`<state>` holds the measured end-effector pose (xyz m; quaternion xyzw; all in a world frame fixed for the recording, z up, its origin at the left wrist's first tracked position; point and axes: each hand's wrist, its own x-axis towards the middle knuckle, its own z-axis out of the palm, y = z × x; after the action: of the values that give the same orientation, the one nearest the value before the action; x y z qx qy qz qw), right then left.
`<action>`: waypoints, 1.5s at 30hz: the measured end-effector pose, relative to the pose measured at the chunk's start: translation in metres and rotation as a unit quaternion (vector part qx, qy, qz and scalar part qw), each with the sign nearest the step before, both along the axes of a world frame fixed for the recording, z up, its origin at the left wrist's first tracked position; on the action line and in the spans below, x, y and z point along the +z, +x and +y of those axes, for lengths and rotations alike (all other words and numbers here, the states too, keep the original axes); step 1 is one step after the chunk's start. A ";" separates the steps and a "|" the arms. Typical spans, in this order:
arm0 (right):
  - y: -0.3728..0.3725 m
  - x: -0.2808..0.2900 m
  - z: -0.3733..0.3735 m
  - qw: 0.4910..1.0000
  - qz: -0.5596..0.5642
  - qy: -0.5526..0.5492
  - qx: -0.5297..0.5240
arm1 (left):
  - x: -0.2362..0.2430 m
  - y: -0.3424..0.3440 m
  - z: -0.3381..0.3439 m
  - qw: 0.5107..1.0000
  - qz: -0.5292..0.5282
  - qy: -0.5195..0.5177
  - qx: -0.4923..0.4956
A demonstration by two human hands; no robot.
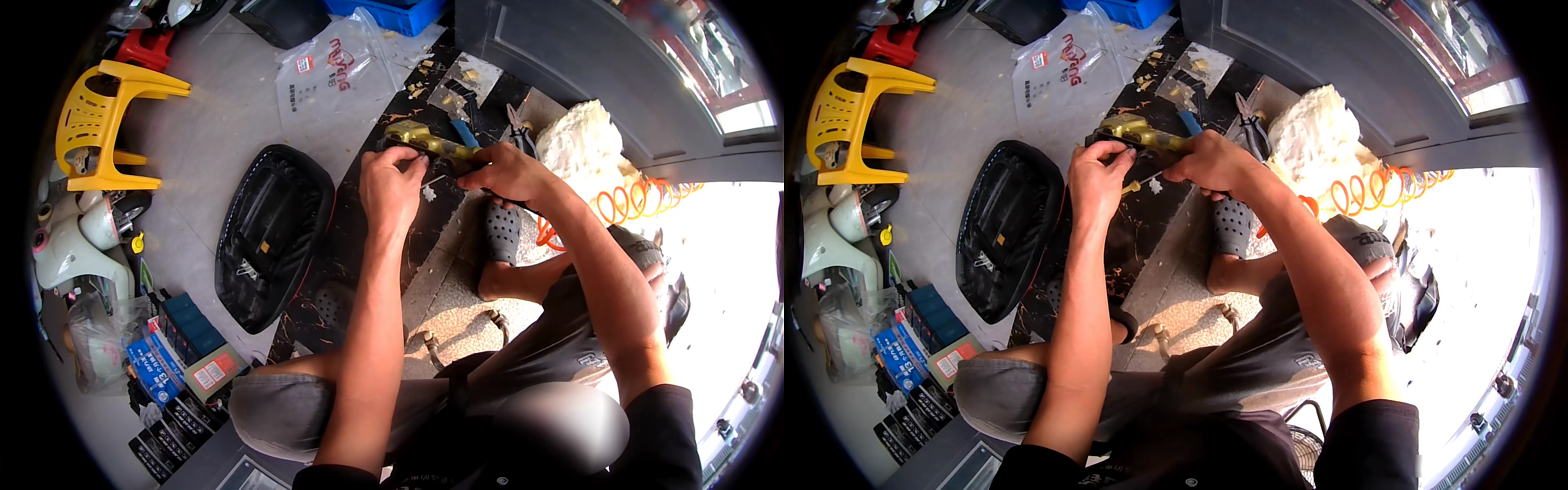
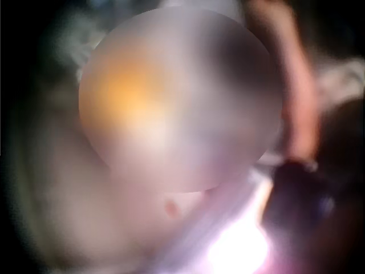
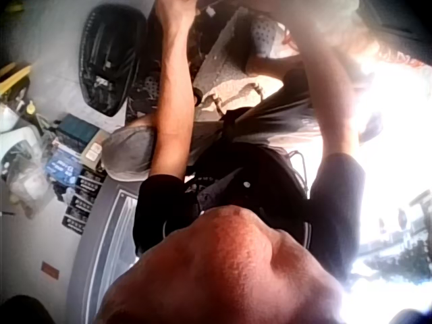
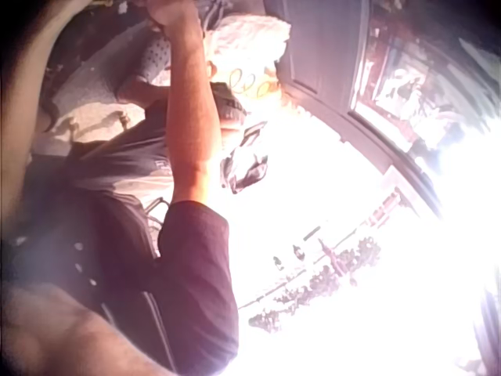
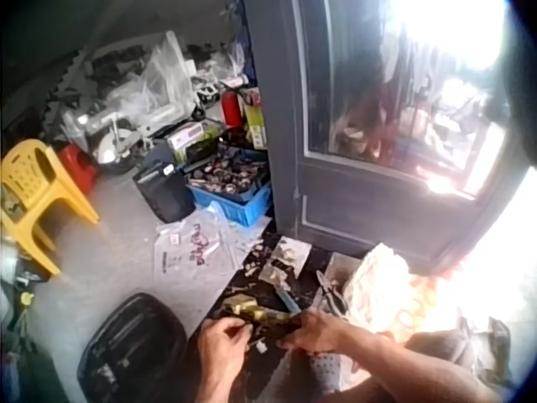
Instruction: The person is repairing a motorcycle seat. They use a staple gun to attach the seat cover to the base, then use pliers to remove staples and a screwdriver to adjust components.
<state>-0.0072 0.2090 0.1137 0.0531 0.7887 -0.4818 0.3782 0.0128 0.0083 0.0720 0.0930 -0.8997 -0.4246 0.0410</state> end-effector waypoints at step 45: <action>-0.015 0.057 -0.069 0.975 0.151 0.129 0.098 | -0.068 -0.020 -0.072 0.810 0.183 0.516 0.211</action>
<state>-0.0223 0.1396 0.1703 -0.0497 0.8933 -0.3394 0.2904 -0.0077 -0.0637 0.0038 0.2081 -0.4824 -0.8164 0.2397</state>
